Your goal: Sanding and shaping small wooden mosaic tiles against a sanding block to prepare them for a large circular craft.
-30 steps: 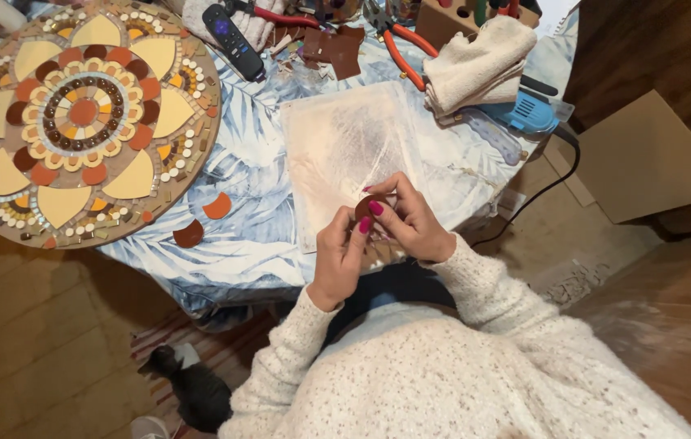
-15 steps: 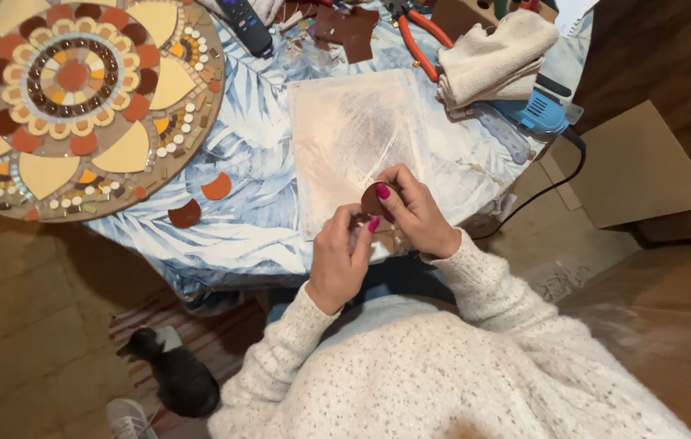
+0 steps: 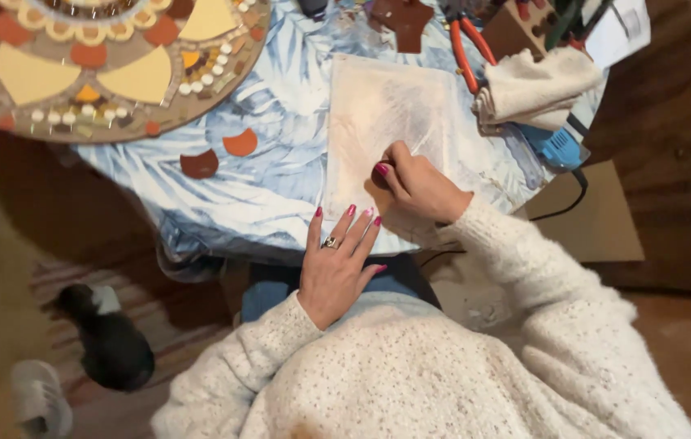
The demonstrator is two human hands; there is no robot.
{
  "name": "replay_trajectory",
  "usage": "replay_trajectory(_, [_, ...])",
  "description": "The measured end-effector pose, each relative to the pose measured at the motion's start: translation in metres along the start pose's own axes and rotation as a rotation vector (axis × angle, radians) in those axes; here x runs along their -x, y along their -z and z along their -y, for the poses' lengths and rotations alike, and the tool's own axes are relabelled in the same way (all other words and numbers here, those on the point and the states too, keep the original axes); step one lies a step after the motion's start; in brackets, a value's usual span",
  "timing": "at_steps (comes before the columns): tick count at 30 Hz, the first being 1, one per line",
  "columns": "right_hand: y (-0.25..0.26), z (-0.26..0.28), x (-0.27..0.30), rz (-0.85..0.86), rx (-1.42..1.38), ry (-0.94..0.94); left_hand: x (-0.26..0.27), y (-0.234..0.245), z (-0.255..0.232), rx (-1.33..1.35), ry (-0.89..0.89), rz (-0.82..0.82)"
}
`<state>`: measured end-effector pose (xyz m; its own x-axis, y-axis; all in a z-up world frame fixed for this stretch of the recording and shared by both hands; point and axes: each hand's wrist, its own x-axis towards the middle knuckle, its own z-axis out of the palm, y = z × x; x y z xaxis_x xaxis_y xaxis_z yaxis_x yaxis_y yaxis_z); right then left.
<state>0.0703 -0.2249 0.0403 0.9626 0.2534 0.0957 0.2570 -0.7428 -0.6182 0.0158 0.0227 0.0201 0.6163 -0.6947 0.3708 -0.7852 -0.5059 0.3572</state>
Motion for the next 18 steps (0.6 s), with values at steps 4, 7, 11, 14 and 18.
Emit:
replay_trajectory(4, [-0.002,0.009,-0.035,0.141,0.113,-0.018,0.003,-0.003,0.002,-0.011,0.019,0.011])
replay_trajectory(7, [-0.011,0.017,-0.048,0.056,0.316,0.076,0.004,-0.008,0.001,-0.006,0.014,-0.008])
replay_trajectory(11, [-0.005,0.045,-0.033,0.171,0.489,0.028,0.004,-0.006,0.001,0.010,0.030,0.003])
replay_trajectory(14, [0.014,0.046,0.003,0.344,0.552,-0.007,0.003,-0.006,0.001,0.039,0.023,0.010])
replay_trajectory(18, [0.040,-0.001,0.061,0.541,0.683,0.027,0.002,-0.004,0.002,0.048,0.017,-0.004])
